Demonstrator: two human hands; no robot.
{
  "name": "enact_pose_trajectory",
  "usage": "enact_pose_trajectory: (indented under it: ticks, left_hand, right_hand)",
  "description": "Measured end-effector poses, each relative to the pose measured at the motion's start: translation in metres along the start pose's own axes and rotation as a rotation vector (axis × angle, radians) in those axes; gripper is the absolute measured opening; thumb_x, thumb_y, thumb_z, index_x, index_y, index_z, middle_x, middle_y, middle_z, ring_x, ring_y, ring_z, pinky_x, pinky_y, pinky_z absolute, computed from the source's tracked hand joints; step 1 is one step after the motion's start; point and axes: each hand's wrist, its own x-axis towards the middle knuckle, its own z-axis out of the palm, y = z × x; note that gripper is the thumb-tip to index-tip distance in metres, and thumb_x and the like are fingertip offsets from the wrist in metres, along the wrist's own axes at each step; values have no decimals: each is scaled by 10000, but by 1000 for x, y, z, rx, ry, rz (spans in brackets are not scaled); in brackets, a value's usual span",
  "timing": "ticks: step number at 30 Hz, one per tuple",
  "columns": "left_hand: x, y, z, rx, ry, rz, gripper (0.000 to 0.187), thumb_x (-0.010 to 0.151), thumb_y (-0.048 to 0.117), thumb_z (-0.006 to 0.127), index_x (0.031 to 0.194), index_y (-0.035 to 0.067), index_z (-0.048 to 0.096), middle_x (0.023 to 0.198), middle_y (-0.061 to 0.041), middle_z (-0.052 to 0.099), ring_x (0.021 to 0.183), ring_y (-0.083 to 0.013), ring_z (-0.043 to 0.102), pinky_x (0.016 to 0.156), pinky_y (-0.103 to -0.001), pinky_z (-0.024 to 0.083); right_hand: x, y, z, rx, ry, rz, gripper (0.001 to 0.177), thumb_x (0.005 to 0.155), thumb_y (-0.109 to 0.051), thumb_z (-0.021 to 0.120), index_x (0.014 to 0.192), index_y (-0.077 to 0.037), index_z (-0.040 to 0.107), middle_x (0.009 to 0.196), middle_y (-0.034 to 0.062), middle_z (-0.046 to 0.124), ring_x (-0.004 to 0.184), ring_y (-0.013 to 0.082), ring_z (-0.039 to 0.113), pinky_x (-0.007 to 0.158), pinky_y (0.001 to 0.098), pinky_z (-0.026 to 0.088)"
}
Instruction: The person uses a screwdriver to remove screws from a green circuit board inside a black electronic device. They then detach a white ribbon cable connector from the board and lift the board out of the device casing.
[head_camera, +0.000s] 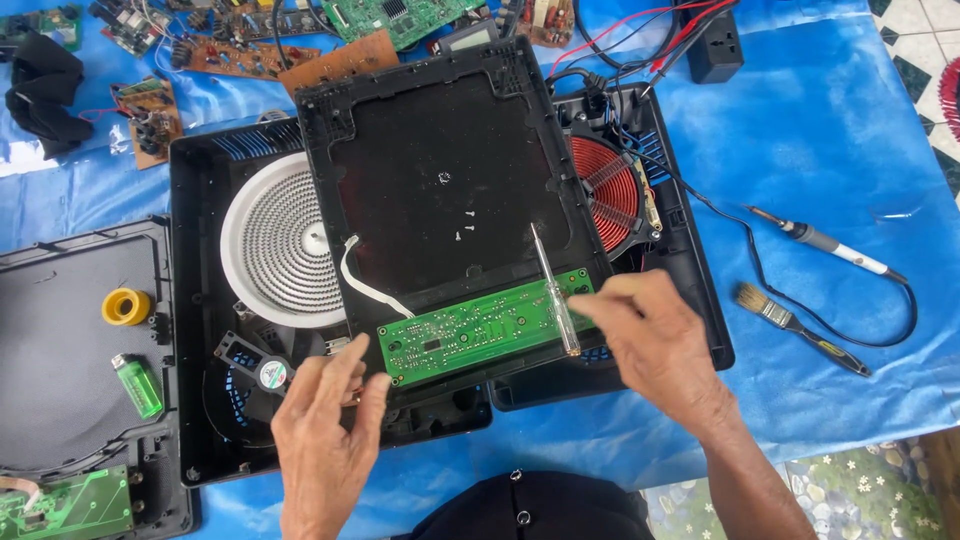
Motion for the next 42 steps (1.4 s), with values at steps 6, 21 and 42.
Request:
enact_pose_trajectory:
  ticks: [6,21,42]
  left_hand:
    - [-12,5,5,79,-48,80,439,902,207,782,1304,94,648,1005,-27,626,906,-234,585,804,-380,558]
    - [-20,-3,3,96,62,97,422,902,126,809,1289,103,642,1044,-48,642,937,-259,547,855,-392,512]
    - [-21,-1,12,185,18,57,683,799,467,857,1346,137,613,1210,-73,598,1069,-291,546,948,-461,481]
  right_hand:
    - [-1,-4,13,-155,-221,-233,547,898,182,585,1281,-208,604,1232,75,518,1076,274,556,761,383,530]
    - [15,-16,0,215,215,-186,69,995,-10,688,1050,-50,686,1132,155,670,994,297,653,885,402,542]
    - [2,-56,18,725,476,73,299,950,-7,671,1192,-87,514,1034,150,717,845,214,752,742,291,598]
